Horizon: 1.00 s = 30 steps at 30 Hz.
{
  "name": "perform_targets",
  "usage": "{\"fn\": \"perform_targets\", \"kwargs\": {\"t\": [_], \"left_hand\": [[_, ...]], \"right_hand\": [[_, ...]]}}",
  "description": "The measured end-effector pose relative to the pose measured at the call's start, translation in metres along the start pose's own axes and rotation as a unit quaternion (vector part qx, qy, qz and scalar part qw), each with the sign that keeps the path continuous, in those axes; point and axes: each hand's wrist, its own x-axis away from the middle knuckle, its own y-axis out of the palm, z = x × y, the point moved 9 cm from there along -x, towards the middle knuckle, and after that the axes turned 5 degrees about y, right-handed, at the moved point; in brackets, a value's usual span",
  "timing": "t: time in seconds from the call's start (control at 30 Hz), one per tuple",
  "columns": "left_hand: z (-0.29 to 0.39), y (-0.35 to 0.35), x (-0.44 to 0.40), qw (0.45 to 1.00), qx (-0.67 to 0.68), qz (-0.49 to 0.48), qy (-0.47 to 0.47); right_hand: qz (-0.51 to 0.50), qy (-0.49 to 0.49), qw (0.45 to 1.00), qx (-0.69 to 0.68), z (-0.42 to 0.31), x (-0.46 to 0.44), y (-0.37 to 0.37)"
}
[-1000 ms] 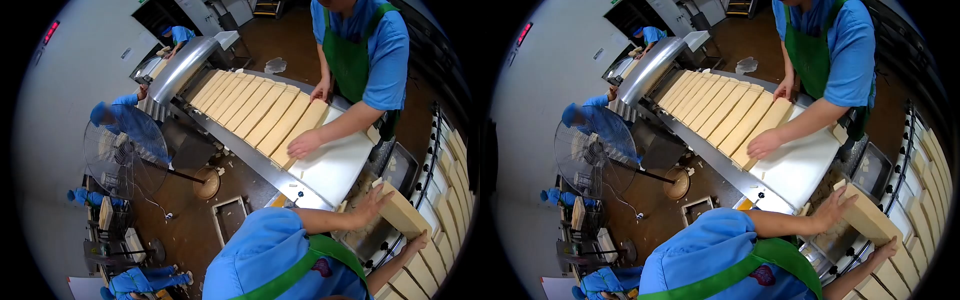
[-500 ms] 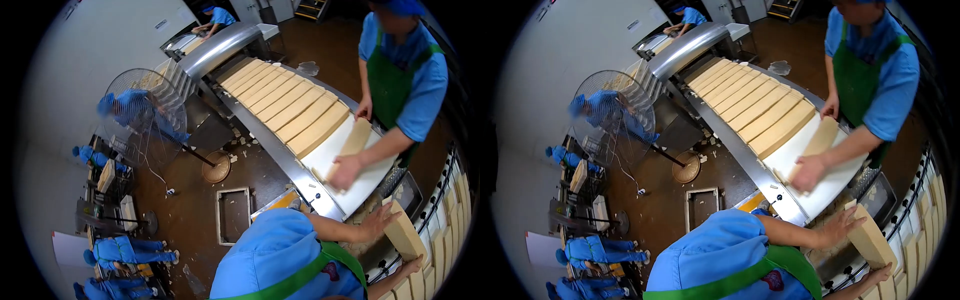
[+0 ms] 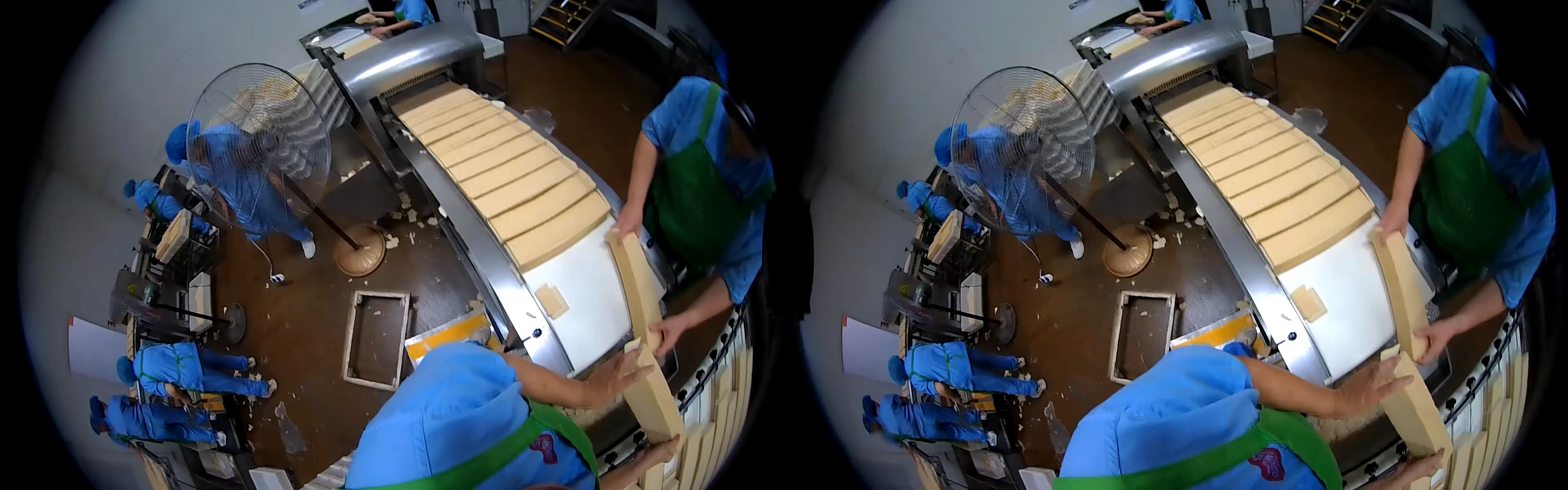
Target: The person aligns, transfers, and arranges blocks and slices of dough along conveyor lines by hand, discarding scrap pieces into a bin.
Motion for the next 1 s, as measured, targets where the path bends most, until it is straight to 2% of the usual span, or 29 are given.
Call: {"fn": "perform_targets", "kwargs": {"t": [0.03, 0.1, 0.17, 0.2, 0.33, 0.4, 0.53, 0.7, 0.77, 0.83, 0.93, 1.0], "left_hand": [[0.004, -0.004, 0.000, 1.000, -0.012, 0.001, 0.009], [0.000, -0.011, 0.002, 0.996, -0.086, 0.026, 0.011], [-0.011, -0.016, 0.004, 0.995, -0.078, 0.061, 0.006], [-0.017, -0.015, 0.004, 0.990, -0.120, 0.070, 0.005], [-0.026, -0.023, 0.003, 0.995, -0.070, 0.073, 0.000], [-0.023, -0.025, 0.003, 0.984, -0.160, 0.080, 0.006], [-0.034, -0.037, 0.001, 0.988, -0.140, 0.066, 0.001], [-0.044, -0.020, 0.008, 0.995, -0.080, -0.028, -0.044], [-0.045, -0.022, 0.007, 0.997, -0.057, -0.005, -0.044], [-0.041, -0.025, 0.008, 0.995, -0.094, 0.007, -0.023], [-0.039, -0.027, 0.006, 0.999, -0.041, 0.033, 0.000], [-0.046, -0.012, 0.008, 0.998, -0.056, -0.014, -0.006]], "right_hand": [[-0.003, -0.031, 0.999, -0.024, -0.004, 0.003, 0.005], [-0.016, -0.020, 0.999, -0.034, -0.005, 0.018, 0.028], [-0.015, -0.005, 0.999, -0.030, -0.007, 0.040, 0.043], [-0.018, -0.001, 1.000, -0.024, -0.009, 0.045, 0.051], [-0.027, 0.012, 1.000, -0.009, -0.012, 0.062, 0.068], [-0.032, 0.018, 0.999, -0.016, -0.012, 0.063, 0.077], [-0.037, 0.028, 0.999, -0.012, -0.010, 0.064, 0.090], [-0.035, 0.029, 0.999, -0.010, -0.008, 0.057, 0.088], [-0.033, 0.029, 0.999, -0.006, -0.005, 0.054, 0.084], [-0.033, 0.029, 0.999, -0.001, -0.001, 0.051, 0.078], [-0.037, 0.024, 0.999, -0.012, 0.010, 0.040, 0.067], [-0.084, 0.029, 0.994, -0.064, -0.006, 0.068, 0.074]]}}
